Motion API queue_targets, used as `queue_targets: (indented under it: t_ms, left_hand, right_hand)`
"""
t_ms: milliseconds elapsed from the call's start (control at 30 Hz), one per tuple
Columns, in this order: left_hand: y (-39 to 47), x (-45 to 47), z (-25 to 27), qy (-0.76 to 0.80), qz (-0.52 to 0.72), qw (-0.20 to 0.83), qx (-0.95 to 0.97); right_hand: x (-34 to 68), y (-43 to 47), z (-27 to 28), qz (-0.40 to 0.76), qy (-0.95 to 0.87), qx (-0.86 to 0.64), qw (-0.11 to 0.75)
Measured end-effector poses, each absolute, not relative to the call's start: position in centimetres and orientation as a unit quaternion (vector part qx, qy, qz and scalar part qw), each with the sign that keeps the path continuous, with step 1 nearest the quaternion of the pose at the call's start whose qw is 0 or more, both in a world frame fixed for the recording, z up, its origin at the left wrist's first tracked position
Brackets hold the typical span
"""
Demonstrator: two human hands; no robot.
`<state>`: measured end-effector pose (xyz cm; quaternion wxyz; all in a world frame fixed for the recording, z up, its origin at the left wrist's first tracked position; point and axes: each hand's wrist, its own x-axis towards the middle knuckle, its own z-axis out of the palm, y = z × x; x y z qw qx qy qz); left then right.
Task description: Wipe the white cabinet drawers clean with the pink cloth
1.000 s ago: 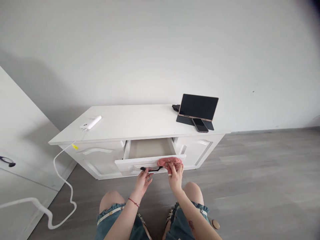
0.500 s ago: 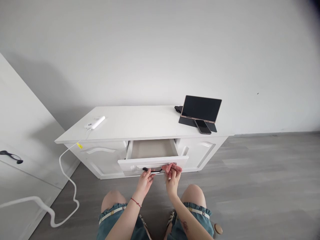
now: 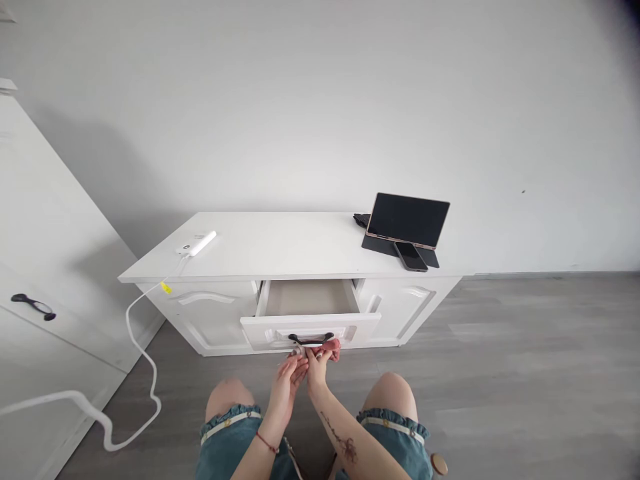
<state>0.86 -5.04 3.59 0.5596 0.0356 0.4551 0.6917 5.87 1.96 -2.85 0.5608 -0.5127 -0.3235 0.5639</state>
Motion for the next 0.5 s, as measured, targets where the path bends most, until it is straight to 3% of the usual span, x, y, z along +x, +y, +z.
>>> queue_targets:
  t_ms: [133,233,500]
  left_hand:
    - [-8.6,0.7,1.3,0.518,0.702,0.485,0.056]
    - [-10.9,0.9,-0.9,0.561,0.686,0.462,0.026]
    - [-12.5,1.8,-3.1,0.597,0.601,0.531,0.012]
  right_hand:
    - [3.4,0.5,-1.0,0.717,-0.152,-0.448,0.512]
    - [1.5,-0.4,0.4,0.766,-0.129,-0.403,0.483]
    - [-1.3,0.1,6.4,0.897,-0.013,-0.241,0.370]
